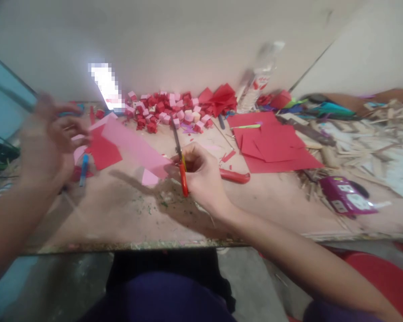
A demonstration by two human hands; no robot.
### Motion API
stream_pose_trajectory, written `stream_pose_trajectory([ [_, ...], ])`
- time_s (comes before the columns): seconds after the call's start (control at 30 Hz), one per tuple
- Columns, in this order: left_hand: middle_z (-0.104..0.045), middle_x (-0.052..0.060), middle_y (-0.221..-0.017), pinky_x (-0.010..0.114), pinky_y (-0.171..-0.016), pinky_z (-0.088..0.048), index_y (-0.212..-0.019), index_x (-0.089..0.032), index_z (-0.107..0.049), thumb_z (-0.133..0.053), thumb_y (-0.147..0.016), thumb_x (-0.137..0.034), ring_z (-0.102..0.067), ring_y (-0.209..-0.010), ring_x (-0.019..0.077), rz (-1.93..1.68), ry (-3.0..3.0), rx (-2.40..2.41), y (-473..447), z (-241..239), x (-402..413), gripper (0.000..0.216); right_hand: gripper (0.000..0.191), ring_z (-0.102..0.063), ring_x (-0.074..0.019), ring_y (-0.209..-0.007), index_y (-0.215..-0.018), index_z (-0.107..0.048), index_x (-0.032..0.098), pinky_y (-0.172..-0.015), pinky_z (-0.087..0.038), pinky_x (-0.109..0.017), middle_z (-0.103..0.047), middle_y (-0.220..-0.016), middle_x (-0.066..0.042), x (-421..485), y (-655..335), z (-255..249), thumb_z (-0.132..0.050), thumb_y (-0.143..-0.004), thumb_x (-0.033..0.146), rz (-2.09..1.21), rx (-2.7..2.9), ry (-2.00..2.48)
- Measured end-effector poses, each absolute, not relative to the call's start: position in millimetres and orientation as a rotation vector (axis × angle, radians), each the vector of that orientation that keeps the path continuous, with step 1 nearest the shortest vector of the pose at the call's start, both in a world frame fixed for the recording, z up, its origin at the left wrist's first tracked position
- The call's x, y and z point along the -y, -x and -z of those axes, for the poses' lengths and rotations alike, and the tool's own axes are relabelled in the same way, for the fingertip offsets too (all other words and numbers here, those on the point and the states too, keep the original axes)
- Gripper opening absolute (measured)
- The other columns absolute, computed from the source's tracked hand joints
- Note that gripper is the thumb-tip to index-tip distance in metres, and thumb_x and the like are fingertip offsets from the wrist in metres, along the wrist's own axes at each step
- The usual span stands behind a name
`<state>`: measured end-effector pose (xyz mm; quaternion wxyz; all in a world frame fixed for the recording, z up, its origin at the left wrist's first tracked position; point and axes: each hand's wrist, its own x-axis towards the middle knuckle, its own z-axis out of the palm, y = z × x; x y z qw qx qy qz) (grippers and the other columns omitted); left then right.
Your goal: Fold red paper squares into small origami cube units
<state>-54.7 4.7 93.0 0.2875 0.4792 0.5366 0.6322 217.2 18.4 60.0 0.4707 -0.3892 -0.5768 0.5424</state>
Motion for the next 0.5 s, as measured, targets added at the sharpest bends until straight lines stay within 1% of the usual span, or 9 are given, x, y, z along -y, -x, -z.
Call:
stream_pose_trajectory([
  [0.03, -0.053, -0.004, -0.066, 0.024, -0.053, -0.036, -0.084, -0.028, -0.064, -0.065, -0.092, -0.067, -0.047, -0.058, 0.0126, -1.775, -1.067, -1.337, 51, -90, -1, 0.041, 0.034, -0.061, -0.0135, -0.071, -0.082, -0.062, 0.021, -0.064, -0.051, -0.028, -0.066, -0.083, 0.002, -19, -215, -64, -0.094, -0.07, 0.021, -1.27, 1.381, 0.936],
  [0.07, -0.049, -0.005, -0.067, 0.024, -0.052, -0.036, -0.083, -0.027, -0.061, -0.071, -0.091, -0.063, -0.045, -0.057, 0.0114, -1.775, -0.884, -1.277, 44, -85, 4, 0.039, 0.033, -0.061, -0.0129, -0.072, -0.082, -0.063, 0.021, -0.066, -0.051, -0.028, -0.065, -0.084, 0.003, -19, -212, -67, -0.093, -0.07, 0.019, -1.227, 1.36, 0.918],
  [0.13, -0.047, -0.006, -0.066, 0.023, -0.05, -0.037, -0.079, -0.024, -0.058, -0.078, -0.087, -0.061, -0.042, -0.054, 0.0092, -1.658, -0.748, -1.145, 23, -72, 16, 0.043, 0.032, -0.059, -0.0122, -0.072, -0.081, -0.062, 0.021, -0.068, -0.052, -0.028, -0.063, -0.083, 0.004, -19, -207, -69, -0.092, -0.07, 0.017, -1.193, 1.331, 0.89],
  [0.17, -0.05, -0.005, -0.064, 0.022, -0.049, -0.039, -0.079, -0.022, -0.061, -0.078, -0.085, -0.065, -0.045, -0.053, 0.0091, -1.483, -0.768, -1.129, 11, -66, 22, 0.046, 0.033, -0.059, -0.012, -0.072, -0.081, -0.062, 0.022, -0.068, -0.052, -0.028, -0.062, -0.083, 0.004, -18, -204, -68, -0.092, -0.07, 0.017, -1.199, 1.315, 0.885],
  [0.23, -0.062, 0.0, -0.07, 0.022, -0.05, -0.044, -0.082, -0.019, -0.067, -0.078, -0.081, -0.069, -0.054, -0.056, 0.0103, -1.223, -0.864, -1.088, -9, -55, 29, 0.052, 0.034, -0.059, -0.0119, -0.07, -0.08, -0.06, 0.022, -0.066, -0.052, -0.028, -0.062, -0.083, 0.004, -16, -199, -63, -0.092, -0.069, 0.018, -1.251, 1.275, 0.885],
  [0.3, -0.068, 0.003, -0.074, 0.023, -0.055, -0.049, -0.085, -0.017, -0.07, -0.08, -0.082, -0.064, -0.06, -0.06, 0.0121, -1.205, -0.961, -1.082, -21, -49, 30, 0.048, 0.035, -0.06, -0.0118, -0.067, -0.082, -0.06, 0.022, -0.064, -0.052, -0.028, -0.063, -0.082, 0.004, -14, -195, -56, -0.093, -0.069, 0.019, -1.34, 1.243, 0.88],
  [0.4, -0.067, 0.001, -0.065, 0.022, -0.056, -0.05, -0.077, -0.017, -0.07, -0.083, -0.083, -0.05, -0.061, -0.06, 0.0131, -1.305, -1.081, -1.244, -23, -48, 24, 0.036, 0.032, -0.06, -0.0116, -0.065, -0.083, -0.062, 0.021, -0.062, -0.051, -0.027, -0.065, -0.079, 0.004, -11, -192, -44, -0.092, -0.072, 0.021, -1.452, 1.229, 0.893],
  [0.5, -0.069, 0.001, -0.063, 0.023, -0.053, -0.049, -0.072, -0.016, -0.072, -0.083, -0.084, -0.041, -0.063, -0.058, 0.0141, -1.344, -1.164, -1.415, -15, -49, 20, 0.029, 0.037, -0.056, -0.0105, -0.058, -0.081, -0.063, 0.021, -0.056, -0.048, -0.025, -0.065, -0.072, 0.005, -8, -190, -36, -0.096, -0.066, 0.02, -1.576, 1.187, 0.917],
])
